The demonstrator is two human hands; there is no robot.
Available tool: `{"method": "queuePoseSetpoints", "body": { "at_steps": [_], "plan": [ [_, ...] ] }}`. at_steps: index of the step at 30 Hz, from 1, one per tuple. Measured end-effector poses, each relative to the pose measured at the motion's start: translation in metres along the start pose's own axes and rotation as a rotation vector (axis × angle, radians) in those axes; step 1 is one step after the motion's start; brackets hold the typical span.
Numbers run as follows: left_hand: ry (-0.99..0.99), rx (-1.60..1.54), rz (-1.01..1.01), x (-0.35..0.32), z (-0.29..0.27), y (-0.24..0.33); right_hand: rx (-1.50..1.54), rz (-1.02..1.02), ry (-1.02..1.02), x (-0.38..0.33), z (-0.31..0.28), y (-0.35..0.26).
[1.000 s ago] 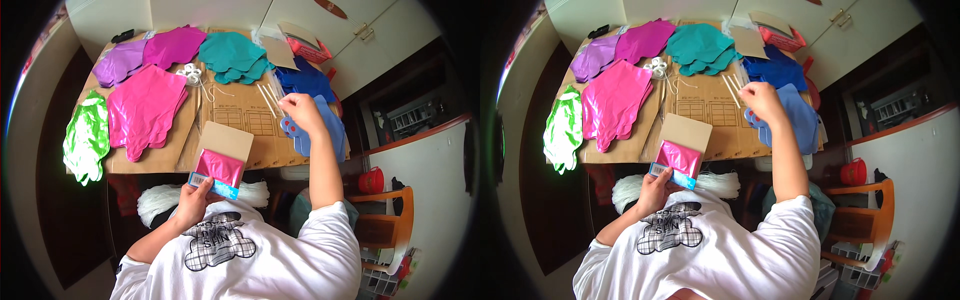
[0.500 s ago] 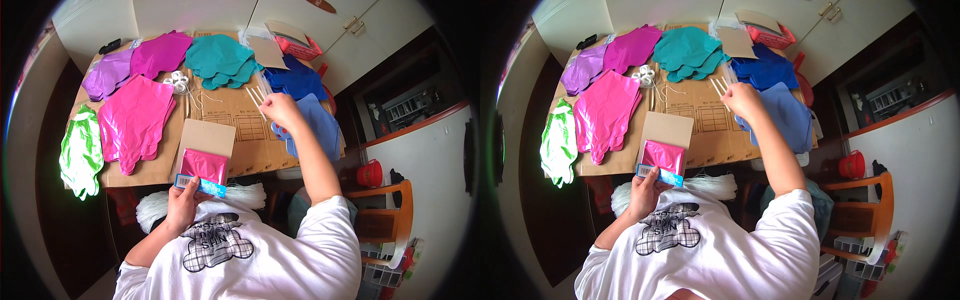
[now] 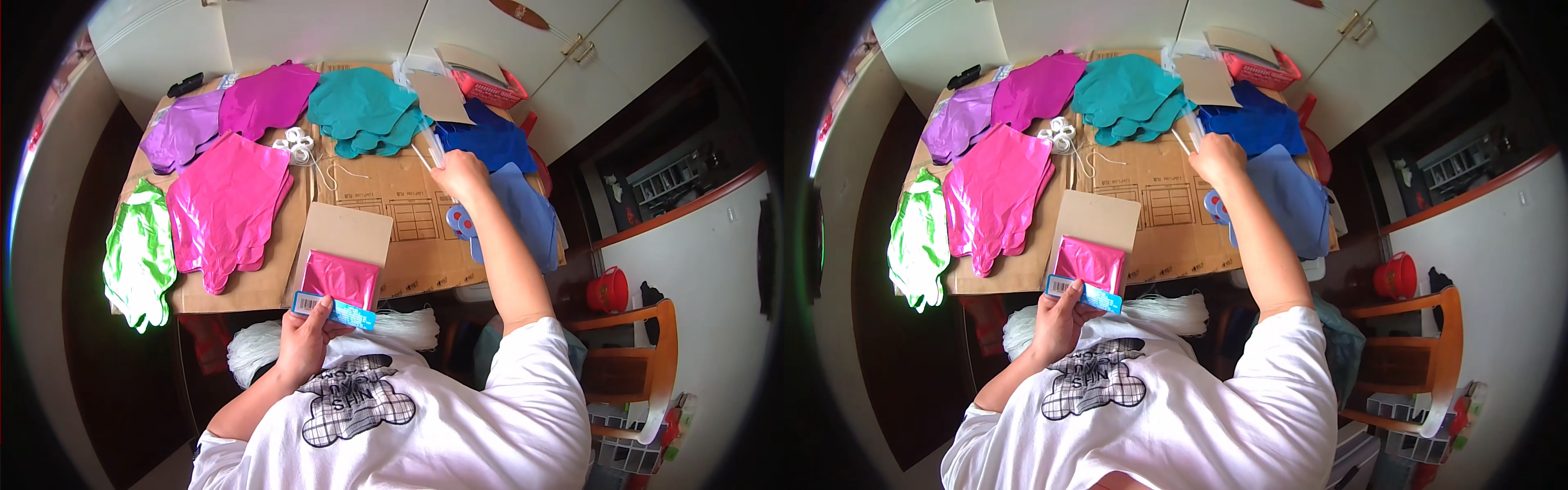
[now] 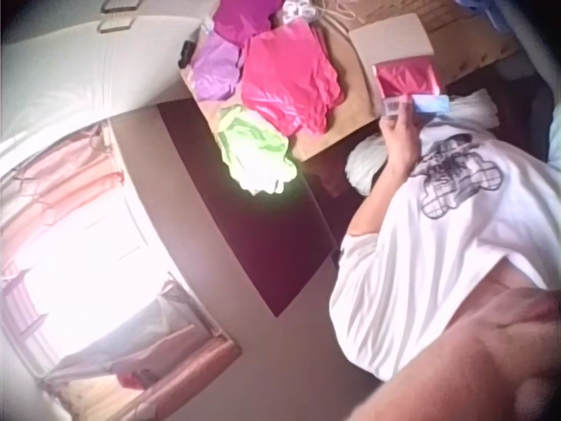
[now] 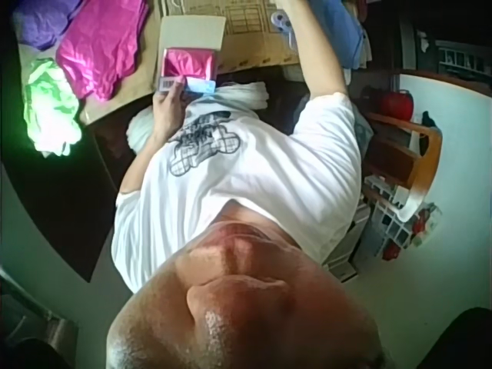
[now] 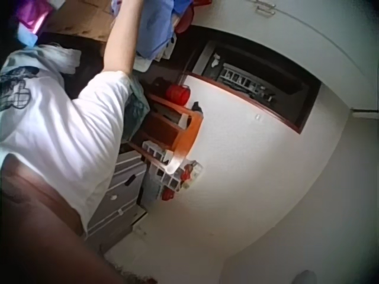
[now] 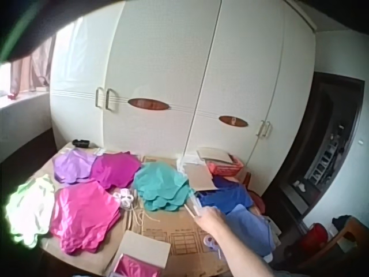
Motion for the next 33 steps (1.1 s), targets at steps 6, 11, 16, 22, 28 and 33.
{"method": "queuePoseSetpoints", "body": {
  "at_steps": [6,11,16,22,28,33],
  "plan": [
    [0.005,-0.01,-0.025,0.001,0.0,0.001,0.225,-0.107,0.174,0.046,-0.037,0.005],
    [0.037,-0.028,-0.017,0.004,-0.003,0.005,0.088,-0.26,0.295,0.123,-0.038,-0.025],
    [0.062,-0.051,0.017,0.008,-0.001,0.018,-0.2,-0.255,0.349,0.176,-0.005,-0.061],
    [0.078,-0.084,-0.024,0.015,-0.011,0.019,-0.367,-0.182,0.259,0.221,0.023,-0.052],
    [0.092,-0.067,-0.016,0.015,-0.011,0.027,0.252,0.237,0.328,0.244,0.005,0.009],
    [0.058,-0.057,-0.033,0.016,-0.006,0.024,1.061,0.158,0.403,0.255,0.016,0.061]
  ]
}}
Point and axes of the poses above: each hand's wrist, its own x-axis towards the middle knuckle, its own z-axis out of the palm, y = z × x, the point moved 10 cm from there along x, towards the middle knuckle, and after that the axes turned 7 degrees about -z, right-handed, at the moved point
